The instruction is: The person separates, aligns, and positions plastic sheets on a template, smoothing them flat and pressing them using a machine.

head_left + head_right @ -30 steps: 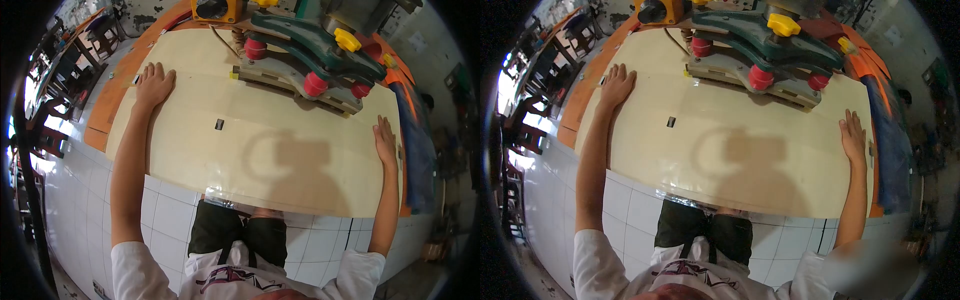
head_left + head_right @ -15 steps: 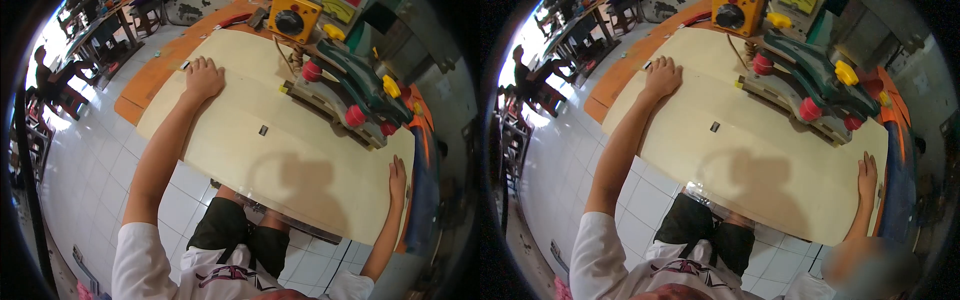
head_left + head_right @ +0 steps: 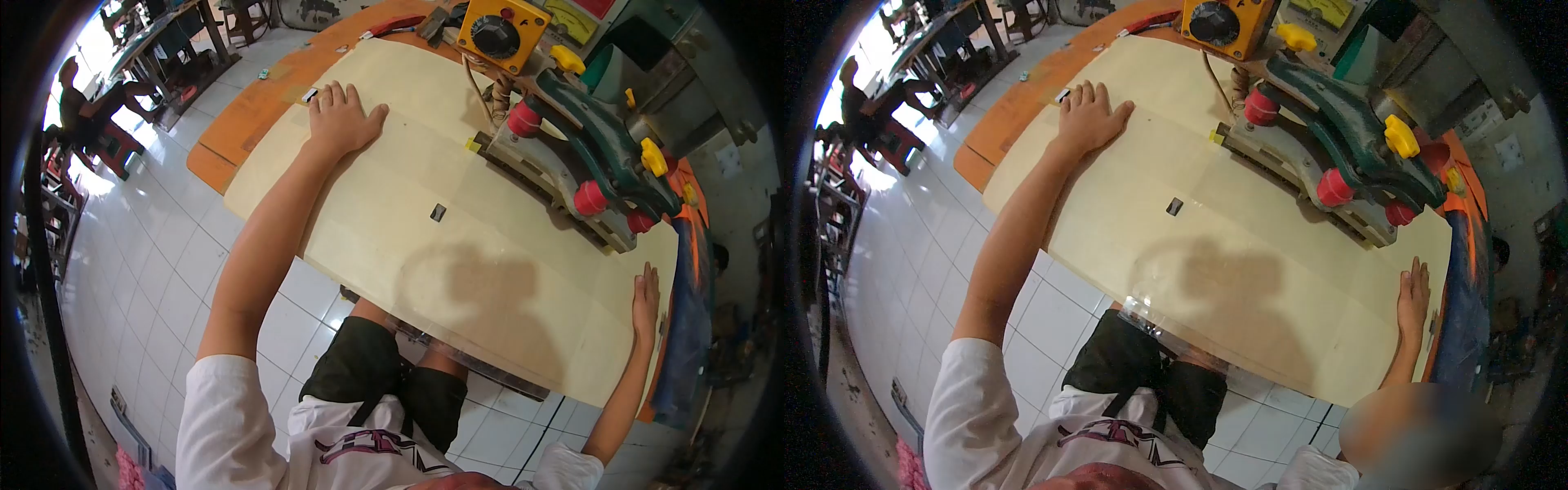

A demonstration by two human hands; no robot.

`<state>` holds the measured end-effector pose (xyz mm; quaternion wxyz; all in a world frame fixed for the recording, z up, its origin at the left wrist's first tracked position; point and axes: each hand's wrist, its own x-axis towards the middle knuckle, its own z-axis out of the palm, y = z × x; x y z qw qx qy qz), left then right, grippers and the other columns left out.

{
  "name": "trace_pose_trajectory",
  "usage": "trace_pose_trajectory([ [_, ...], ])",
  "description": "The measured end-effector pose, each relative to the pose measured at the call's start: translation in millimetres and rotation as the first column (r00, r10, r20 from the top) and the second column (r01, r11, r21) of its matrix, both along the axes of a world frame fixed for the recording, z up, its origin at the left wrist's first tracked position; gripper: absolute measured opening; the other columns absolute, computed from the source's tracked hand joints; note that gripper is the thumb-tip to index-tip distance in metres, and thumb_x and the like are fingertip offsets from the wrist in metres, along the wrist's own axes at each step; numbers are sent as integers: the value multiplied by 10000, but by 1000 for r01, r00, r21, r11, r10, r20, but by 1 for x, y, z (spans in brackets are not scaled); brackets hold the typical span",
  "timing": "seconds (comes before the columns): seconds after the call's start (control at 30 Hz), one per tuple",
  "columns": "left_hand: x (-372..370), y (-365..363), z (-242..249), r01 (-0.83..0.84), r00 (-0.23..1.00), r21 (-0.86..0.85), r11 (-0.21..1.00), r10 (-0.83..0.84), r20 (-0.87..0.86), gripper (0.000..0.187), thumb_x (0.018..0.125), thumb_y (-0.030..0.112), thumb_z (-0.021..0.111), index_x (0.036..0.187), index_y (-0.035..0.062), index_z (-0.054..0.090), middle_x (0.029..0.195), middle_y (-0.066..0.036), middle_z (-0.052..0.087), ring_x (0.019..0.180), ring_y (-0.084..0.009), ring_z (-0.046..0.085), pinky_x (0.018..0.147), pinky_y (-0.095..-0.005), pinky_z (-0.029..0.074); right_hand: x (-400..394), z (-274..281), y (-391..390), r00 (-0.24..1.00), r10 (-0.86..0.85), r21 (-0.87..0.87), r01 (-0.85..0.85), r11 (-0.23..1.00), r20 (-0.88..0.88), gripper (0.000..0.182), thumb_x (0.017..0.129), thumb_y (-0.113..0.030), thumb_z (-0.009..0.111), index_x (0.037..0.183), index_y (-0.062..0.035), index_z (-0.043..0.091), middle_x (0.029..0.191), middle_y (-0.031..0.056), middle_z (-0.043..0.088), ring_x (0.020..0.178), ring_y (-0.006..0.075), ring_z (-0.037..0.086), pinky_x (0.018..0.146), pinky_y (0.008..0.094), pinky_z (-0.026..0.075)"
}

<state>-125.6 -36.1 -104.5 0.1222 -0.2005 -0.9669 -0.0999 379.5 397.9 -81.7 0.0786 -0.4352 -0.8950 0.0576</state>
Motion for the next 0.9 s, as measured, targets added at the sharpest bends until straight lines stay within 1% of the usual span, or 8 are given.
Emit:
trace_pose_trajectory([
  [0.17, 1, 1, 6, 0, 998, -6, 1000, 0, 66, 904, 943, 659, 388, 1514, -40, 333, 1600, -285, 256, 1514, -398, 196, 1215, -528, 139, 2, -2, 1, 1000, 0, -5, 0, 1000, -24, 698, 1036, -599, 292, 1584, -167, 301, 1650, 177, 210, 1537, 347, 146, 1235, 527, 54],
  [0.27, 2, 0, 7, 14, 998, -21, 1000, -13, 65, 888, 958, 649, 378, 1517, -40, 327, 1612, -259, 251, 1521, -378, 190, 1220, -521, 135, 0, 3, -2, 1000, -7, 16, 7, 1000, 12, 657, 1051, -551, 310, 1581, -163, 312, 1645, 184, 221, 1533, 354, 159, 1232, 534, 80],
  [0.37, -1, -2, 8, 42, 996, -25, 999, -40, 85, 844, 979, 615, 376, 1520, -31, 326, 1621, -234, 247, 1528, -354, 184, 1223, -517, 143, -1, 4, 2, 997, -1, 23, -1, 1000, 73, 623, 1066, -501, 319, 1575, -142, 323, 1639, 194, 233, 1529, 357, 175, 1233, 510, 118],
  [0.43, -4, -2, 7, 103, 994, -22, 994, -103, 26, 803, 992, 580, 386, 1519, -23, 333, 1622, -226, 249, 1531, -342, 180, 1223, -515, 156, 0, -4, 12, 992, 92, -53, -97, 994, -84, 607, 1072, -468, 333, 1562, -110, 344, 1632, 199, 250, 1529, 348, 179, 1236, 470, 137],
  [0.53, -8, -2, 4, 119, 991, -3, 993, -119, 66, 752, 1000, 532, 401, 1505, -24, 353, 1607, -242, 273, 1522, -364, 198, 1222, -515, 168, 2, -9, 11, 986, 95, -48, -102, 994, -140, 586, 1075, -426, 349, 1551, -84, 360, 1628, 197, 263, 1532, 336, 176, 1238, 443, 139],
  [0.7, -16, -1, 2, 144, 987, 8, 990, -144, 74, 695, 1001, 486, 399, 1486, -11, 386, 1590, -257, 300, 1509, -392, 223, 1215, -548, 166, -6, -3, -8, 992, 47, -14, -49, 999, -119, 586, 1073, -425, 341, 1551, -87, 360, 1631, 186, 265, 1532, 327, 177, 1238, 445, 132],
  [0.77, -16, -2, 8, 138, 983, -34, 990, -133, 128, 668, 1000, 469, 391, 1483, 7, 397, 1586, -263, 303, 1505, -405, 228, 1205, -575, 169, -9, -1, -11, 995, 30, -11, -31, 999, -93, 597, 1070, -439, 340, 1554, -89, 355, 1632, 182, 264, 1531, 326, 181, 1237, 446, 130],
  [0.9, -12, -1, 2, 105, 992, -40, 994, -102, 70, 690, 999, 494, 367, 1503, 23, 369, 1593, -267, 289, 1506, -414, 219, 1199, -582, 165, -11, 4, -18, 998, 26, 10, -25, 1000, -58, 646, 1055, -496, 344, 1563, -97, 336, 1634, 178, 261, 1531, 324, 181, 1236, 453, 123],
])
